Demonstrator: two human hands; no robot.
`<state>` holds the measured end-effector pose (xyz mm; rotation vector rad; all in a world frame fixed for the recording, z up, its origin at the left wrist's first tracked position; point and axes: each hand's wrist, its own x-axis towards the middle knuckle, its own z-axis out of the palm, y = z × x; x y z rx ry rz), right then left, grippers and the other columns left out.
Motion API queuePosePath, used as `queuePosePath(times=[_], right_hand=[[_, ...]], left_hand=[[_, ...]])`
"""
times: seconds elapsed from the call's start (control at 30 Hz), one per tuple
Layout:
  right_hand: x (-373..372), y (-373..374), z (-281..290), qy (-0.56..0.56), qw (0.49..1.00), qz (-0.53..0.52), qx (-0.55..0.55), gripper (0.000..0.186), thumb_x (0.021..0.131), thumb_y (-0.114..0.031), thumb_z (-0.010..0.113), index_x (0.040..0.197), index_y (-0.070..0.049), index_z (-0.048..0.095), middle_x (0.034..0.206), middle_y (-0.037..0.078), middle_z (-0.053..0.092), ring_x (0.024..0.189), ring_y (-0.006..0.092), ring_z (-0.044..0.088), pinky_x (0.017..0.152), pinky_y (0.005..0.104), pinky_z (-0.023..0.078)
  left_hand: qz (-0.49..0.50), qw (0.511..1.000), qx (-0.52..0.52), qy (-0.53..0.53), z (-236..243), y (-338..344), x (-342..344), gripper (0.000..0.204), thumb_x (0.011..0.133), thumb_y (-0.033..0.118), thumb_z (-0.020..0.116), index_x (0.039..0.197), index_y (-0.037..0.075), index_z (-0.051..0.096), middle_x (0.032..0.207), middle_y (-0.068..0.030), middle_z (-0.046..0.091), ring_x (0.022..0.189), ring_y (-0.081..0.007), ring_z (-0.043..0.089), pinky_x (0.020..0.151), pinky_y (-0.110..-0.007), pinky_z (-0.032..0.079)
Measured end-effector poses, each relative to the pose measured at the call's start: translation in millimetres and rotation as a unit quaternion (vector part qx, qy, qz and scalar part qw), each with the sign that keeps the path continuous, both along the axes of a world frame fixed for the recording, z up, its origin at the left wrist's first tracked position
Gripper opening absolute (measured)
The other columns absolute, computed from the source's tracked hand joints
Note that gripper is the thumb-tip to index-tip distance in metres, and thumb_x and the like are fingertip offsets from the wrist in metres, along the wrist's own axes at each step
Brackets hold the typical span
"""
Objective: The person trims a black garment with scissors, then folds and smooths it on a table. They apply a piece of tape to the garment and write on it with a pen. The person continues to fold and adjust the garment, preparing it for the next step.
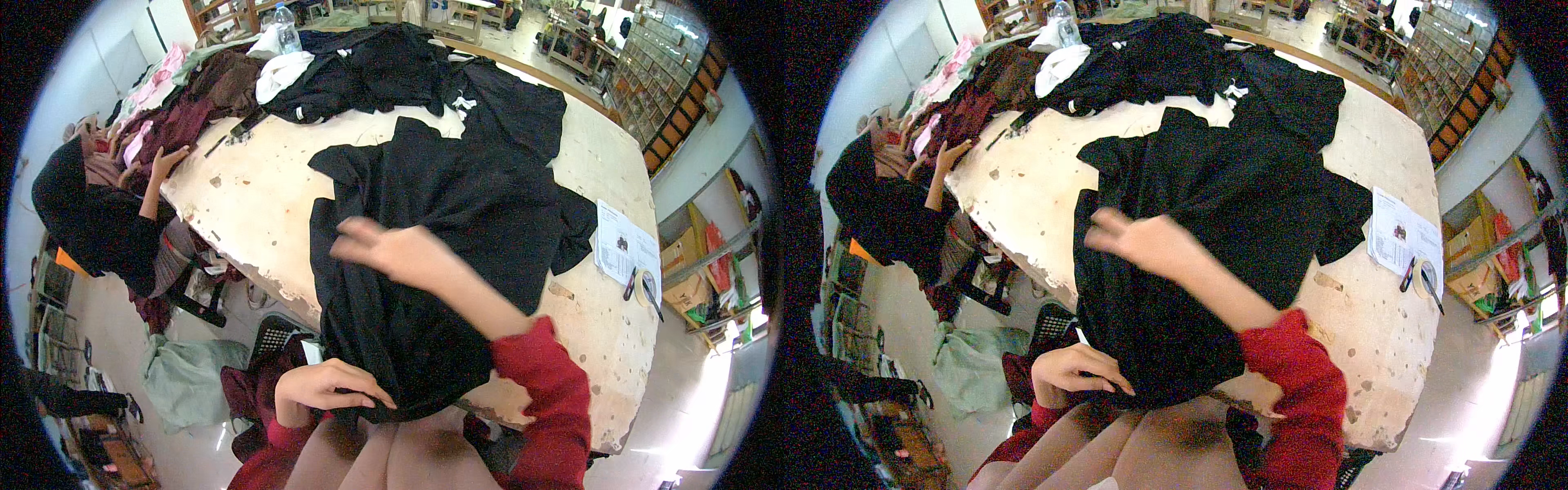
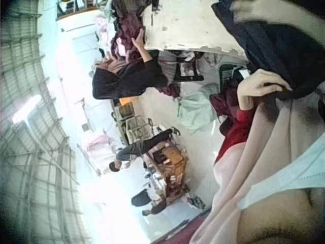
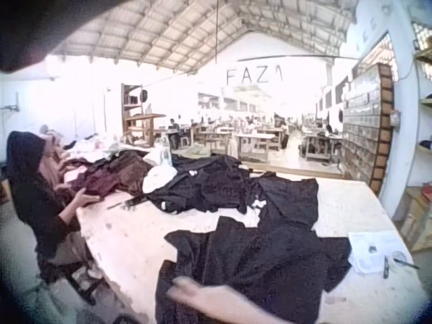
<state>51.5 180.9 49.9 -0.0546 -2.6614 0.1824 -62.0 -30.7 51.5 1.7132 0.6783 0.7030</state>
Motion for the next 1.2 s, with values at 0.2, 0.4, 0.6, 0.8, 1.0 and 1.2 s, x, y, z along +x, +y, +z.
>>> queuePosePath(times=[0.2, 0.4, 0.6, 0.8, 1.0, 1.2], right_hand=[[16, 58, -6, -0.131, 0.984, -0.098, 0.065, 0.023, 0.072, -0.011, 0.066, 0.094, -0.016, 0.069, 0.113, 0.011, 0.061, 0.080, 0.0312, 0.067, 0.068, 0.0411, 0.056], [215, -36, 94, -0.274, 0.898, -0.337, -0.065, 0.024, 0.067, -0.024, 0.075, 0.083, -0.010, 0.066, 0.070, 0.015, 0.062, 0.066, 0.0366, 0.061, 0.061, 0.0444, 0.048], [326, -164, 212, -0.485, 0.740, -0.304, -0.352, 0.039, 0.073, -0.045, 0.075, 0.092, -0.014, 0.062, 0.066, 0.014, 0.061, 0.056, 0.0374, 0.063, 0.049, 0.0448, 0.051], [363, -101, 27, -0.302, 0.755, -0.432, -0.391, 0.043, 0.083, -0.029, 0.068, 0.119, -0.008, 0.057, 0.094, 0.017, 0.067, 0.086, 0.0327, 0.065, 0.070, 0.0403, 0.048], [346, -136, 3, 0.046, 0.672, -0.602, -0.429, 0.023, 0.081, -0.008, 0.068, 0.103, -0.003, 0.065, 0.090, 0.011, 0.070, 0.077, 0.0205, 0.067, 0.068, 0.0306, 0.050], [396, -146, 5, 0.279, 0.836, -0.059, -0.469, 0.010, 0.078, -0.009, 0.070, 0.082, 0.000, 0.068, 0.078, 0.012, 0.068, 0.067, 0.0192, 0.061, 0.064, 0.0329, 0.048]], left_hand=[[0.173, 0.977, 0.109, -0.058, -1, -43, -83, 0.021, 0.088, 0.008, 0.056, 0.102, -0.004, 0.067, 0.092, -0.0151, 0.067, 0.075, -0.0250, 0.064, 0.065, -0.029, 0.048], [0.658, 0.682, 0.252, 0.198, 41, -12, -143, 0.015, 0.091, 0.009, 0.055, 0.096, -0.002, 0.063, 0.098, -0.0083, 0.065, 0.094, -0.0156, 0.057, 0.089, -0.026, 0.040], [0.656, 0.521, 0.453, 0.306, 72, 72, -161, 0.023, 0.095, 0.013, 0.051, 0.108, -0.003, 0.061, 0.104, -0.0097, 0.064, 0.099, -0.0184, 0.056, 0.095, -0.031, 0.040], [0.474, 0.680, 0.245, 0.503, -62, 188, -146, 0.023, 0.093, 0.016, 0.050, 0.108, 0.003, 0.060, 0.107, -0.0201, 0.062, 0.101, -0.0386, 0.058, 0.088, -0.041, 0.046], [0.483, 0.788, 0.168, 0.343, -114, 195, -153, 0.028, 0.095, 0.018, 0.048, 0.113, -0.002, 0.057, 0.110, -0.0188, 0.063, 0.103, -0.0302, 0.060, 0.092, -0.035, 0.044], [0.490, 0.860, 0.074, 0.123, -107, 191, -155, 0.027, 0.094, 0.017, 0.052, 0.112, -0.002, 0.060, 0.108, -0.0054, 0.061, 0.104, -0.0153, 0.054, 0.096, -0.027, 0.038]])
